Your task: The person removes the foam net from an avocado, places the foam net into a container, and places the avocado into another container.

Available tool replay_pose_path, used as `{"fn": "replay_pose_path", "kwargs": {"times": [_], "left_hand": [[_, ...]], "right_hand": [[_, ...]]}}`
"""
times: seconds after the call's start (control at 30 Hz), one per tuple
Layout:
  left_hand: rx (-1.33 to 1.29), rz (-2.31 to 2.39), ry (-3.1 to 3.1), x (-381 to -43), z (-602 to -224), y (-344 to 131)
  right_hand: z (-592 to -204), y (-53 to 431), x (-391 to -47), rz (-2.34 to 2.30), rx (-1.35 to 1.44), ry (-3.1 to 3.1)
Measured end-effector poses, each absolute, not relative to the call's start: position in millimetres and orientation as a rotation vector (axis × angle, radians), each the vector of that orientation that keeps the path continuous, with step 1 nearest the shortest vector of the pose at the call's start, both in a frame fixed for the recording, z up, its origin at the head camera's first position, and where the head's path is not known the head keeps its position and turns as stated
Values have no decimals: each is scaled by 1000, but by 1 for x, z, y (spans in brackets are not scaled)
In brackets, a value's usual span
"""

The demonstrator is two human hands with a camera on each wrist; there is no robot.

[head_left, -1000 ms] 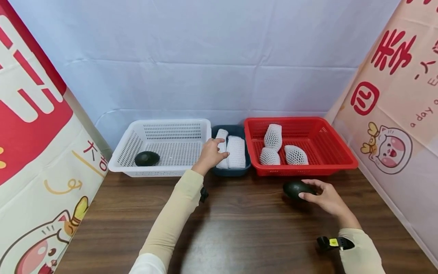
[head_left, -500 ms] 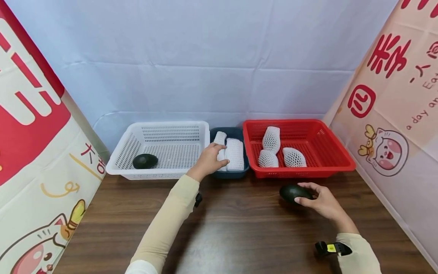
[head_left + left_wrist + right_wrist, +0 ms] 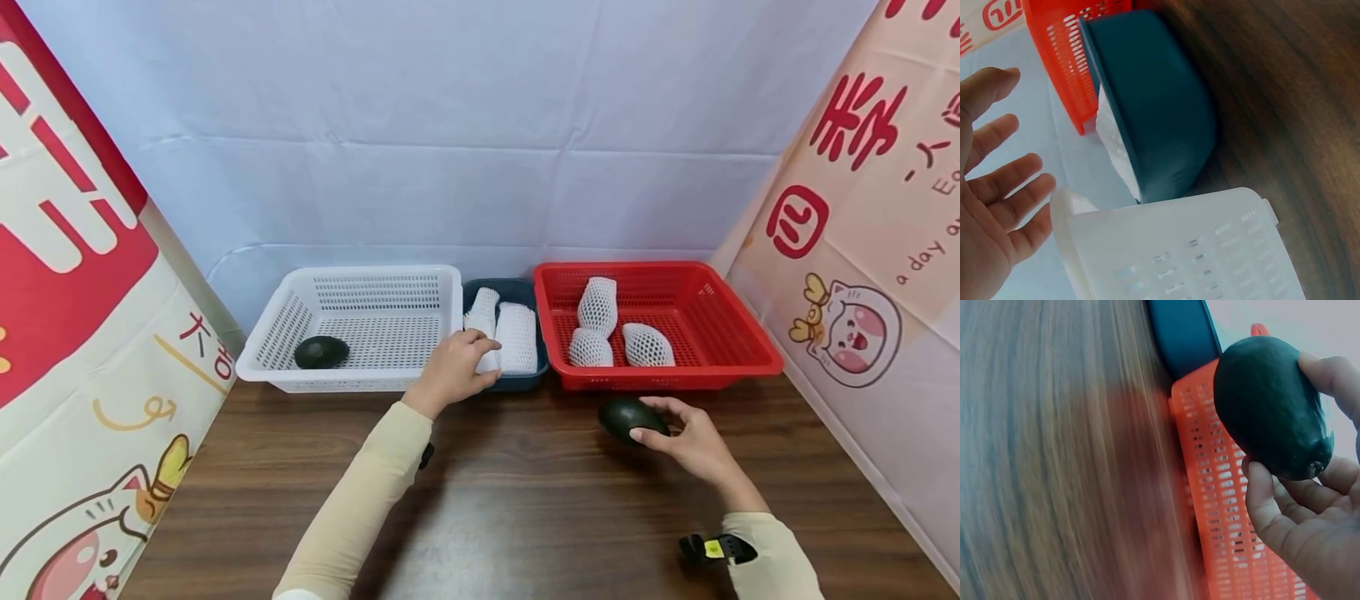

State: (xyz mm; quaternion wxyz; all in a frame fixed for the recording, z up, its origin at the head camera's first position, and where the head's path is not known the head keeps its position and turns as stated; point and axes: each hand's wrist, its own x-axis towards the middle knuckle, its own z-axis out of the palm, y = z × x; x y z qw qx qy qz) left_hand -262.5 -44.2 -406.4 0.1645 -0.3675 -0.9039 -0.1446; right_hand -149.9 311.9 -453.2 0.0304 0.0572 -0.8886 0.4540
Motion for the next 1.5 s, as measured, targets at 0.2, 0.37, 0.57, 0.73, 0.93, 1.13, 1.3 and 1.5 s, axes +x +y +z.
{"fn": "replay_pose_path", "kwargs": {"times": [0.2, 0.37, 0.57, 0.73, 0.93, 1.13, 1.3, 1.5], "left_hand": [[-1021, -331, -2557, -256, -410, -48], [-981, -336, -2561, -249, -411, -56], [-950, -361, -2531, -243, -416, -67], [-930, -410, -2520, -240, -418, -74], [-881, -418, -2547, -236, -418, -83], [-838, -435, -2560, -234, -419, -93], [-806, -443, -2523, -233, -420, -102], [-789, -464, -2501, -229, -421, -112]], "right_hand": [[-450, 300, -151, 1396, 204, -2716], [-450, 290, -154, 1388, 224, -2705], [-450, 280, -156, 1399, 240, -2708], [-447, 271, -158, 1446, 273, -2691], [-446, 262, -162, 1516, 322, -2655], [-448, 254, -166, 1559, 327, -2641], [-446, 242, -170, 1605, 357, -2618], [-441, 230, -176, 1617, 366, -2616]]}}
